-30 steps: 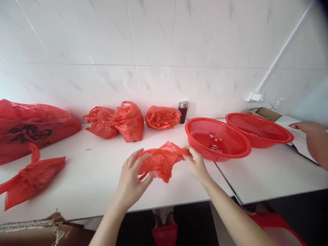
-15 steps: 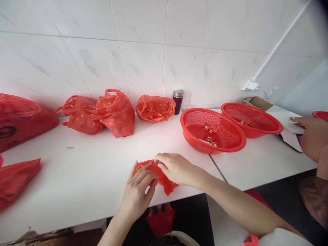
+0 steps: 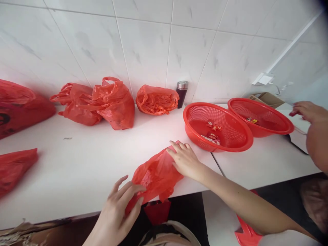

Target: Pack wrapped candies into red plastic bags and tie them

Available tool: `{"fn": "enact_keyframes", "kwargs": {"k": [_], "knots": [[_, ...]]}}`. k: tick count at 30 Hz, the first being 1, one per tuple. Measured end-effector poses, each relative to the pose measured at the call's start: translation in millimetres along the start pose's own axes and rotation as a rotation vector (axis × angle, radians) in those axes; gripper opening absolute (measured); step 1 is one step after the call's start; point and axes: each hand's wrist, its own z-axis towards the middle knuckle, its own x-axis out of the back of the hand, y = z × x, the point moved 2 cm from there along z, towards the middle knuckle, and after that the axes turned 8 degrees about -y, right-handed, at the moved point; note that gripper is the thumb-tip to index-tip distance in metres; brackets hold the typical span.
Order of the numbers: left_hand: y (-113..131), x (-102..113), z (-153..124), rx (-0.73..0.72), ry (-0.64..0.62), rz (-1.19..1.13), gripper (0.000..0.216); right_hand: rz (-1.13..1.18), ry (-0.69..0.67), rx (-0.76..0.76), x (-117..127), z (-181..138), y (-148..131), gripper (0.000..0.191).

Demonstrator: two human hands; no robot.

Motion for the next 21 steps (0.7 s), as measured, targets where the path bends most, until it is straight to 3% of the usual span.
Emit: {"fn": "enact_keyframes", "kwargs": {"k": [3,5,8,10,13,15,18,21], "knots": [[-2,-4,16,0.027,0.024,0.08,0.024,0.097,0.21,0.112,15,-5,-24,0.026],[-4,-10,24,0.035,0.045,0.11,0.021,0.145,0.202,0.217,14,-8,-40,0.023],[-11,-21,30,0.115,-0.005,0.119,0.025,0.094,-0.052,0.256,-3,-8,-50,0.018],[-17,-28,31,0.251,-0.156,0.117,0.032,0.049,-0.25,0.244,-12,-11,-47,0.02],[-29,-28,30,0.498,-0.433,0.174,0.039,0.023,-0.423,0.231,-13,-17,-36,0.051],[-39,-19,30,0.598,-0.487,0.26,0.044,-0.012,-0.431,0.183,-6,-18,-26,0.069],[-58,-2,33,0.598,-0.398,0.33,0.052,0.009,-0.319,0.117,15,-16,-8,0.072],[-70,5,36,0.425,-0.21,0.325,0.053,0.335,-0.234,0.196,45,-20,15,0.057]]}}
